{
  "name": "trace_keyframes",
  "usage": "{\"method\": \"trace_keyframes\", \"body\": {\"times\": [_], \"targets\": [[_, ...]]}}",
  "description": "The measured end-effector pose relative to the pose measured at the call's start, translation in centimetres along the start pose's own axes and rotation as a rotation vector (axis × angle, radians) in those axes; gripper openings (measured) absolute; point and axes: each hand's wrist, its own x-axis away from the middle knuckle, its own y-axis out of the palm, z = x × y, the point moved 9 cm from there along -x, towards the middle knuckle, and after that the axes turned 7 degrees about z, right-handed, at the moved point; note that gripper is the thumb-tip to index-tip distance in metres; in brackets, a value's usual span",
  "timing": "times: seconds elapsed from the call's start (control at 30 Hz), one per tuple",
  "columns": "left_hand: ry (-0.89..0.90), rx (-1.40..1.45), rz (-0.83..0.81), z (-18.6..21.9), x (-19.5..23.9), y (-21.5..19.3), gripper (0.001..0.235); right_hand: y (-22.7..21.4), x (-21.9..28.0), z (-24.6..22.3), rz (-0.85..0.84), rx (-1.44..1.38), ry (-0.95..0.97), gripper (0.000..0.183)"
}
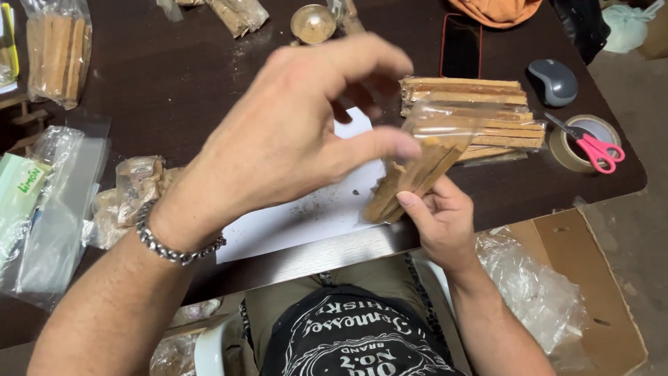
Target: The person is packaging various wooden sticks and small wood blocks into clear plastic bags at a workbench.
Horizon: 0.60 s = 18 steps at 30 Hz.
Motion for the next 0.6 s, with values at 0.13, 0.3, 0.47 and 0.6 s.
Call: {"method": "trace_keyframes", "body": {"times": [0.13,0.3,0.47,0.6], "targets": [[-0.007,-0.022,-0.038,-0.8,0.2,2.2,0.023,-0.8,-0.2,0.8,0.030,-0.020,0.007,0.028],[0.028,0.081,0.078,-0.2,-0.5,2.6,0.015,-1.6,0.0,1.7,0.044,-0.051,0.028,0.023],[0.054,0.094,0.124,-0.3,-0.4,2.7,0.015,-1.6,0.1,3.1,-0.050,-0.393,0.087,0.047],[0.002,0.009,0.059,-1.4,-0.3,3.2,0.018,-1.0,0.2,3.1,-0.092,-0.287,0.080,0.035]]}}
